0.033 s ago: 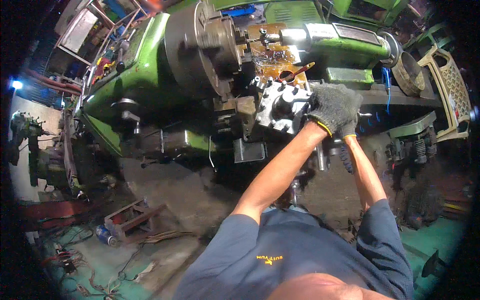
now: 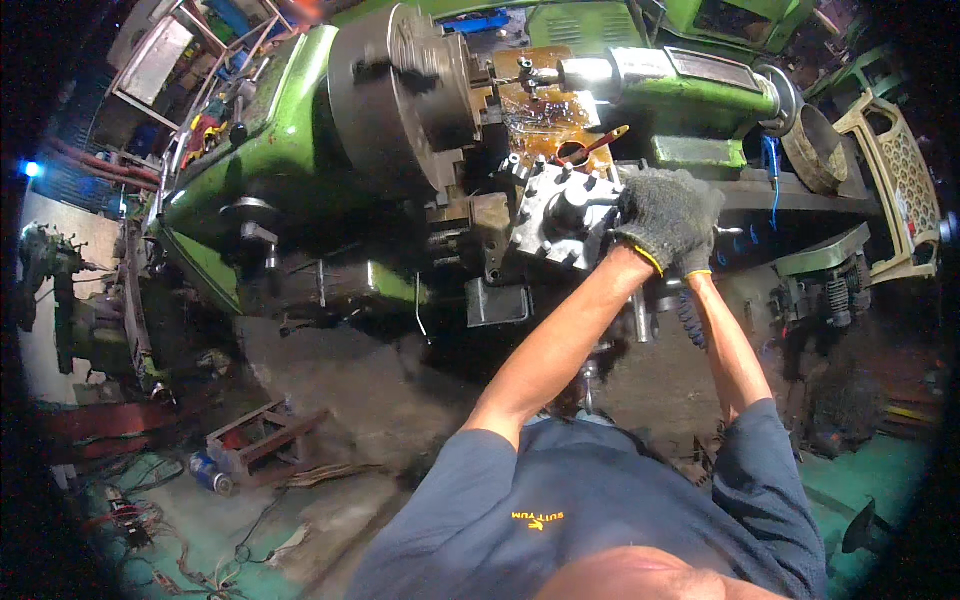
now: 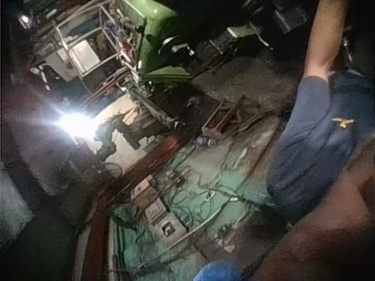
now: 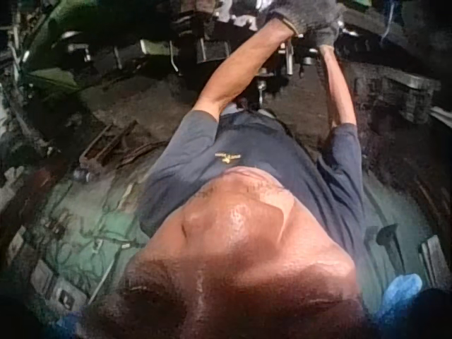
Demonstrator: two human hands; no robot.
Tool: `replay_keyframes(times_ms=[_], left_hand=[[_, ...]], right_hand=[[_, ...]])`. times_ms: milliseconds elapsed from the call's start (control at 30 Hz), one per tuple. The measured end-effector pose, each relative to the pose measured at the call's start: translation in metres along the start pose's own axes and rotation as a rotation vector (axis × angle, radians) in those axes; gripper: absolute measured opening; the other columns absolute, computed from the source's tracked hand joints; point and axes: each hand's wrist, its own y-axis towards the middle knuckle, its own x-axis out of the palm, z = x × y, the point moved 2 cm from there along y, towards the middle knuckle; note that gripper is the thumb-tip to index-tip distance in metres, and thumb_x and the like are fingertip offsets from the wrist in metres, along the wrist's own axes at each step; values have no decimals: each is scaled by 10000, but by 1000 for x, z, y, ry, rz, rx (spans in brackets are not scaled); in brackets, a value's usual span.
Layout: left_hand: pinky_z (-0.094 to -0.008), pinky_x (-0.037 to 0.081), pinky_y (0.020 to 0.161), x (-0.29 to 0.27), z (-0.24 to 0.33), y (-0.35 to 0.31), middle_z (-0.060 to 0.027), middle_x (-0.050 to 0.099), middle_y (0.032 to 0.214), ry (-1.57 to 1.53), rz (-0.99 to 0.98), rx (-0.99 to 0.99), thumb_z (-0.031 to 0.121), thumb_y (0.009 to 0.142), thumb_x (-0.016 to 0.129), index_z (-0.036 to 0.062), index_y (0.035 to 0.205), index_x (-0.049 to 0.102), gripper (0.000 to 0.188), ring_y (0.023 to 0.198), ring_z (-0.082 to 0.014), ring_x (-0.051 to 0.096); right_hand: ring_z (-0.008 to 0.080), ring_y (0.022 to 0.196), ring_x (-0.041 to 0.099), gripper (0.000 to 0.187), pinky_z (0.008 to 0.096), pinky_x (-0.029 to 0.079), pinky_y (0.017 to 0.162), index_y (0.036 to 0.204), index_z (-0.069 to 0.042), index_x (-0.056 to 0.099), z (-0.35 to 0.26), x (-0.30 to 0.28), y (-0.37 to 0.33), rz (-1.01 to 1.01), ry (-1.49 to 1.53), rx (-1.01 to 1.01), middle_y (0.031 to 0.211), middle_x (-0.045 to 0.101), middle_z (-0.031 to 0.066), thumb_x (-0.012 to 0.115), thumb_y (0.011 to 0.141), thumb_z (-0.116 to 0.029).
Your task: The person operates a green industrial lathe, using gloved hands to manipulate the control levers and knobs. They adjust the tool post and engage the cutting tool against a rotating metal workpiece, generating metal shavings. The person also uses a blue air hose to blow away debris from the machine bed and work area.
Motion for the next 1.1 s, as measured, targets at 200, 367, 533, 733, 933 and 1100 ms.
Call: replay_keyframes(times_ms=[200, 367, 533, 733, 933, 1100], left_hand=[[-490, 497, 522, 5, -1, -4, -113, 685, 703, 10, 126, -29, 310, 824, 651, 171, 753, 734, 177, 623, -301, 701], [-472, 482, 553, 7, -1, -4, -110, 679, 702, -16, 203, -40, 282, 772, 664, 163, 706, 737, 154, 633, -294, 686], [-456, 469, 566, 0, -2, -8, -96, 666, 680, -26, 227, -46, 264, 749, 664, 166, 684, 734, 137, 641, -277, 681], [-435, 484, 558, 0, -4, -8, -98, 658, 670, 1, 305, -4, 240, 750, 655, 157, 666, 711, 130, 631, -267, 679], [-447, 484, 527, 14, -6, -8, -81, 625, 683, 52, 323, 3, 283, 755, 670, 184, 699, 672, 114, 627, -254, 665], [-441, 498, 535, 10, -6, -9, -78, 629, 698, 17, 275, -9, 267, 797, 658, 175, 740, 668, 108, 641, -254, 670]], right_hand=[[362, 1340, 504, 617, 472, 360, 1168, 1388, -64, 581, -3, -13, 5, 2, -23, 14, 1399, 592, 181, 753, 865, -343], [345, 1303, 532, 570, 455, 385, 1144, 1360, -57, 599, -3, -20, 7, -14, -28, 13, 1363, 613, 170, 752, 874, -314], [328, 1267, 560, 523, 439, 410, 1119, 1332, -51, 618, -5, -22, 8, -53, -16, 4, 1328, 634, 160, 751, 884, -286], [308, 1223, 594, 468, 419, 440, 1090, 1299, -43, 640, -5, -24, 16, -114, 21, -13, 1285, 659, 147, 749, 895, -252], [288, 1179, 628, 412, 399, 470, 1061, 1266, -35, 662, 1, -33, 28, -196, 99, -18, 1242, 684, 134, 748, 906, -218], [271, 1143, 656, 366, 383, 495, 1037, 1238, -29, 681, 24, -61, 60, -248, 225, 37, 1207, 705, 124, 746, 915, -189]])
